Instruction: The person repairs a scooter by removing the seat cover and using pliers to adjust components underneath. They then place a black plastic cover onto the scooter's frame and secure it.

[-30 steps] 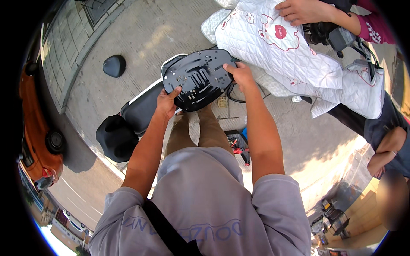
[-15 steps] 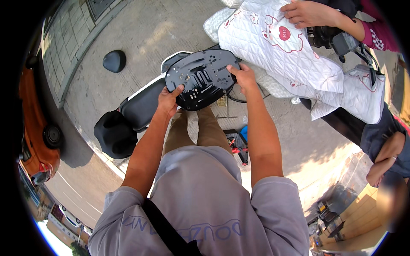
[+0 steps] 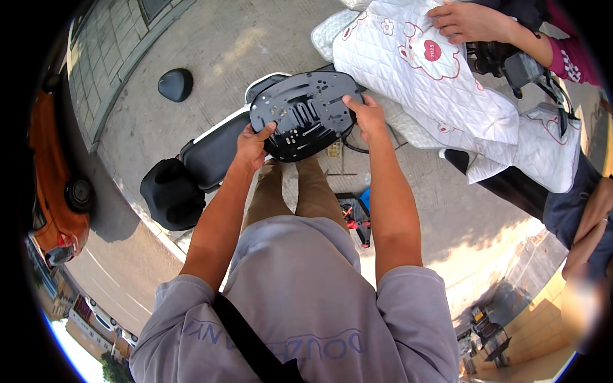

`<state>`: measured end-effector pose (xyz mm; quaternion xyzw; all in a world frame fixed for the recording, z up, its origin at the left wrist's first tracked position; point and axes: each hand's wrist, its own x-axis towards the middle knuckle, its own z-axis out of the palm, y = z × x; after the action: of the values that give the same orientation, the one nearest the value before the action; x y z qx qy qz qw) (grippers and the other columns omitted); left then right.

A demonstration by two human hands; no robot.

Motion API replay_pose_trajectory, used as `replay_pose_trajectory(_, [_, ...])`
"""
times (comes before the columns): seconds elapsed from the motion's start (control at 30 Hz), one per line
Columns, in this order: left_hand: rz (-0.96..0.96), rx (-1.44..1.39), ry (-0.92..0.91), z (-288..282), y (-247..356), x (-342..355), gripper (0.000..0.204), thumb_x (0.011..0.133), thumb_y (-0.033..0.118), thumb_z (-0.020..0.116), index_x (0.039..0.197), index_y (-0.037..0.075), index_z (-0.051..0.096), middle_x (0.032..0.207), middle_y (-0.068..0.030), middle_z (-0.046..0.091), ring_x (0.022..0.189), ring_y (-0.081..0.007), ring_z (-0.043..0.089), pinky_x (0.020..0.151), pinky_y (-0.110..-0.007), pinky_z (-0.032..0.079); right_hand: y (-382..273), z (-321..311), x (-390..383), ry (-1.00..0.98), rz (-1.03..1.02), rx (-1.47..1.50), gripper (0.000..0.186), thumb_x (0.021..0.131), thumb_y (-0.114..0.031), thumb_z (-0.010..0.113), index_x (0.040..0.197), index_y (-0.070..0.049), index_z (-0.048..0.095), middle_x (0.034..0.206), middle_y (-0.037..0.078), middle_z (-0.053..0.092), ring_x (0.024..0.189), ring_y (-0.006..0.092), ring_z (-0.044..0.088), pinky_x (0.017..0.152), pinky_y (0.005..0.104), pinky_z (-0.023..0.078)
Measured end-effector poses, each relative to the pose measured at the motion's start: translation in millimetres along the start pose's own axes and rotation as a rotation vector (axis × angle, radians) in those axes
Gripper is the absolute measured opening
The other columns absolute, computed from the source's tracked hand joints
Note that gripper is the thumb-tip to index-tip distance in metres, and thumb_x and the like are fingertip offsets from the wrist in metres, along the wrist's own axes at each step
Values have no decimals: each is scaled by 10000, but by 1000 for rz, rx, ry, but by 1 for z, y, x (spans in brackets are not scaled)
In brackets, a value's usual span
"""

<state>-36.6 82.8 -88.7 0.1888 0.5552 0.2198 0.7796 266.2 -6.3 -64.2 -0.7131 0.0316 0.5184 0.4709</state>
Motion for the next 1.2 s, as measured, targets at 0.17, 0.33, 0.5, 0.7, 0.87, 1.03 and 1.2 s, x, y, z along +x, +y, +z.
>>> replay_pose_trajectory(0.17, [9,10,5,-1,-2,2,518,886,95,869,1314,4,592,1202,-126,724,1035,-262,731,907,-435,618,3,-4,5,-4,19,14,526,886,-218,868,1315,2,658,1085,65,741,907,155,683,754,312,522])
replay_pose_trajectory(0.33, [43,3,9,-7,-8,7,487,884,94,871,1283,2,607,1144,-103,743,1009,-225,733,860,-410,621,26,7,-1,6,80,251,637,850,-138,889,1394,-31,577,1200,74,722,1039,197,697,862,358,555])
replay_pose_trajectory(0.5, [-22,-2,35,7,8,-9,448,871,81,880,1242,17,638,1117,-59,741,1012,-179,700,944,-351,552,48,28,-23,-30,73,443,627,833,-69,891,1370,-52,570,1244,89,712,1113,234,698,950,413,567])
replay_pose_trajectory(0.7, [-4,31,42,1,3,-3,513,882,99,875,1308,17,603,1140,-77,739,993,-204,720,894,-388,592,60,26,-20,-36,42,478,620,842,-72,895,1376,-62,579,1260,81,708,1144,253,693,978,416,563])
replay_pose_trajectory(0.87, [-29,29,23,3,9,-6,540,886,106,874,1331,12,582,1143,-77,732,1016,-206,706,920,-395,576,57,25,-21,-61,45,458,626,839,-90,905,1377,-77,585,1270,81,704,1153,249,685,974,412,562])
replay_pose_trajectory(1.03, [-18,32,12,0,6,-4,545,886,113,877,1331,24,575,1155,-76,726,1021,-206,699,923,-409,571,57,25,-22,-45,44,451,603,848,-88,897,1369,-75,593,1262,74,711,1144,243,685,977,399,558])
replay_pose_trajectory(1.2, [-59,95,26,0,10,-3,535,882,118,882,1323,50,587,1153,-69,727,1015,-201,703,897,-406,580,62,21,-16,-57,26,437,563,867,-87,880,1356,-72,603,1269,78,711,1155,234,682,1008,389,545])
